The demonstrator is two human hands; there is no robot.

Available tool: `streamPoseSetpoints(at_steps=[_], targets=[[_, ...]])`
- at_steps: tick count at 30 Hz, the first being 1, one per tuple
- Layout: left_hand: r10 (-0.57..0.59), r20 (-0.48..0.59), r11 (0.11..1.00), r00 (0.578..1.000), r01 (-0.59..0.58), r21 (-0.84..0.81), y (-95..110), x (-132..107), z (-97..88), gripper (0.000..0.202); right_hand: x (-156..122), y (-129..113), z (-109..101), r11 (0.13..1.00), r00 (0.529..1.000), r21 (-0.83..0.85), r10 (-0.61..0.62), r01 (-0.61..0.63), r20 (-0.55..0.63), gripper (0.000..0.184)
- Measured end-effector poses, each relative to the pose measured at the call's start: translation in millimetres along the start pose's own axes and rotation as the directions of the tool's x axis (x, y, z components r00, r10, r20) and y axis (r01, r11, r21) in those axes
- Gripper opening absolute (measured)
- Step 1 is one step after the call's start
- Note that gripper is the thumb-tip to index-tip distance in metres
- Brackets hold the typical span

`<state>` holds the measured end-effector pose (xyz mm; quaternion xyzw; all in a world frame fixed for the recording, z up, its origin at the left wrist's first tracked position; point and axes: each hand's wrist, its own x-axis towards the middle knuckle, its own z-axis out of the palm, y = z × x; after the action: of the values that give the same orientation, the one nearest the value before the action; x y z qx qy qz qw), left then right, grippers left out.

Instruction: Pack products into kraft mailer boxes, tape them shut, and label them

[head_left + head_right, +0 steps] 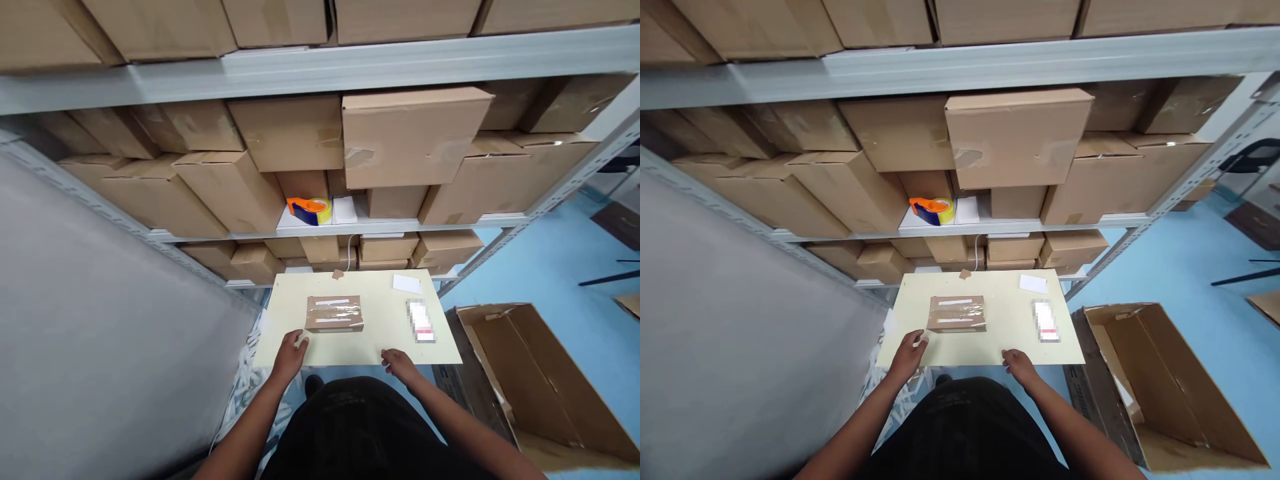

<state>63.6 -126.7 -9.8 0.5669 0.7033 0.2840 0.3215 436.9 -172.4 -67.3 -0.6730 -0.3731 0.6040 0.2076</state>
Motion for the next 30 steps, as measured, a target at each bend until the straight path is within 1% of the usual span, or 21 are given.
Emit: streamPoseSetpoints(at_steps=[2, 4, 8, 11, 14, 17, 19, 22, 24, 27, 30], targets=[[0.009, -0.005, 1.000, 1.000, -0.009, -0.019, 5.2, -9.6, -7.1, 0.045, 5.3, -10.3, 2.0, 1.000, 1.000, -0.004, -0.014, 0.014, 0.010, 0.042], [0.023, -0.008, 1.000, 1.000, -0.023, -0.021, 8.8, -14.5, -17.0, 0.043, 8.8, -21.7, 7.1, 0.998, 0.998, 0.008, -0.055, 0.055, 0.017, 0.044], [0.045, 0.011, 0.999, 0.999, -0.045, -0.018, 8.4, -11.8, -39.1, 0.040, 8.4, -39.0, 22.5, 0.995, 0.996, 0.035, -0.094, 0.094, 0.006, 0.046], [0.055, 0.027, 0.997, 0.998, -0.054, -0.046, 3.8, -3.4, -52.4, 0.039, 3.6, -44.8, 36.0, 0.996, 0.996, 0.042, -0.082, 0.083, -0.021, 0.045], [0.094, 0.085, 0.994, 0.992, -0.088, -0.068, 2.8, 8.8, -61.9, 0.036, -2.3, -46.0, 49.2, 0.996, 0.995, 0.051, -0.063, 0.066, -0.072, 0.043], [0.199, 0.170, 0.980, 0.965, -0.191, -0.062, 14.1, 26.8, -68.0, 0.030, -7.9, -44.3, 61.3, 0.994, 0.991, 0.087, -0.051, 0.062, -0.123, 0.042], [0.285, 0.236, 0.959, 0.929, -0.280, -0.055, 30.7, 41.6, -68.9, 0.026, -11.5, -42.8, 67.7, 0.993, 0.986, 0.101, -0.041, 0.057, -0.162, 0.043], [0.373, 0.340, 0.923, 0.863, -0.383, -0.040, 66.0, 63.1, -61.9, 0.026, -16.8, -42.7, 72.7, 0.991, 0.978, 0.122, -0.022, 0.049, -0.210, 0.045], [0.416, 0.407, 0.894, 0.813, -0.448, -0.017, 91.9, 74.2, -50.5, 0.026, -19.8, -45.1, 71.3, 0.988, 0.974, 0.139, -0.032, 0.064, -0.222, 0.045], [0.463, 0.494, 0.839, 0.736, -0.544, 0.024, 127.9, 85.0, -24.6, 0.024, -21.7, -52.6, 61.6, 0.981, 0.971, 0.177, -0.036, 0.079, -0.235, 0.044], [0.479, 0.571, 0.789, 0.666, -0.612, 0.053, 159.1, 93.0, 10.1, 0.023, -19.5, -64.6, 44.2, 0.974, 0.977, 0.215, -0.016, 0.064, -0.215, 0.044]])
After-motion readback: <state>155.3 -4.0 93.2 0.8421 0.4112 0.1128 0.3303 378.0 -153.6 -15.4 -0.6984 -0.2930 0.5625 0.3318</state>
